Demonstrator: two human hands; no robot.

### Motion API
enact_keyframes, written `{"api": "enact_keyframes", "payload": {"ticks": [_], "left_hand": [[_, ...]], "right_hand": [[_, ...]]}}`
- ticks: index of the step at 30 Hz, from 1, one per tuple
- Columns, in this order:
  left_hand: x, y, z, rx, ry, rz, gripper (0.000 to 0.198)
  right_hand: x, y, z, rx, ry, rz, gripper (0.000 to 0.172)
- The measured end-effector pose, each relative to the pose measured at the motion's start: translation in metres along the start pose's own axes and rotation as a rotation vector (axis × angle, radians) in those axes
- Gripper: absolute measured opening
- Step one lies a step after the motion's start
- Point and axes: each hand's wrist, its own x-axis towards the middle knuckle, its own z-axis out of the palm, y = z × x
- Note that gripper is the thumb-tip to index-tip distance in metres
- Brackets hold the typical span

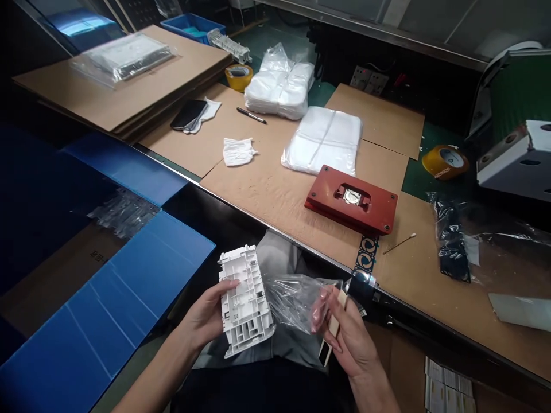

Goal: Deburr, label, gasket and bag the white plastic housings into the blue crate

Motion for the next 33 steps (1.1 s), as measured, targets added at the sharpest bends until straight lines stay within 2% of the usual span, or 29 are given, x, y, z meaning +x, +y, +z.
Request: {"api": "enact_keyframes", "payload": {"ticks": [3, 5, 7, 10, 12, 14, 16, 18, 20, 21, 23, 25, 27, 30, 33], "left_hand": [[-0.009, 0.01, -0.004, 0.145, -0.06, 0.07, 0.052], [-0.017, 0.018, -0.008, 0.309, -0.177, 0.111, 0.066], [-0.025, 0.028, -0.011, 0.511, -0.308, 0.114, 0.083], [-0.032, 0.038, -0.009, 0.883, -0.408, 0.086, 0.102], [-0.03, 0.038, -0.003, 1.192, -0.436, 0.112, 0.113], [-0.022, 0.033, 0.005, 1.444, -0.439, 0.154, 0.122], [-0.011, 0.025, 0.013, 1.539, -0.425, 0.169, 0.125], [-0.002, 0.02, 0.019, 1.477, -0.401, 0.169, 0.111], [0.003, 0.018, 0.021, 1.363, -0.362, 0.167, 0.082], [0.004, 0.018, 0.021, 1.308, -0.335, 0.168, 0.069], [0.004, 0.021, 0.017, 1.198, -0.284, 0.167, 0.055], [0.003, 0.022, 0.012, 1.045, -0.236, 0.167, 0.05], [0.003, 0.019, 0.007, 0.884, -0.188, 0.186, 0.051], [0.002, 0.009, 0.002, 0.703, -0.11, 0.233, 0.054], [-0.003, 0.002, 0.0, 0.584, -0.065, 0.26, 0.051]], "right_hand": [[0.005, 0.001, 0.005, -0.178, 0.004, -0.079, 0.035], [0.011, 0.005, 0.011, -0.322, 0.066, -0.146, 0.032], [0.018, 0.01, 0.018, -0.416, 0.1, -0.199, 0.032], [0.025, 0.014, 0.027, -0.482, 0.064, -0.213, 0.034], [0.025, 0.012, 0.032, -0.549, -0.004, -0.197, 0.035], [0.024, 0.007, 0.035, -0.613, -0.14, -0.158, 0.037], [0.023, -0.001, 0.035, -0.675, -0.31, -0.118, 0.038], [0.022, -0.013, 0.034, -0.762, -0.446, -0.091, 0.037], [0.021, -0.028, 0.031, -0.899, -0.533, -0.086, 0.034], [0.021, -0.035, 0.028, -0.979, -0.563, -0.089, 0.033], [0.019, -0.044, 0.022, -1.162, -0.575, -0.118, 0.03], [0.018, -0.044, 0.018, -1.341, -0.519, -0.169, 0.028], [0.017, -0.032, 0.018, -1.406, -0.477, -0.201, 0.026], [0.015, -0.008, 0.025, -1.267, -0.501, -0.203, 0.025], [0.019, -0.004, 0.033, -1.186, -0.479, -0.299, 0.027]]}}
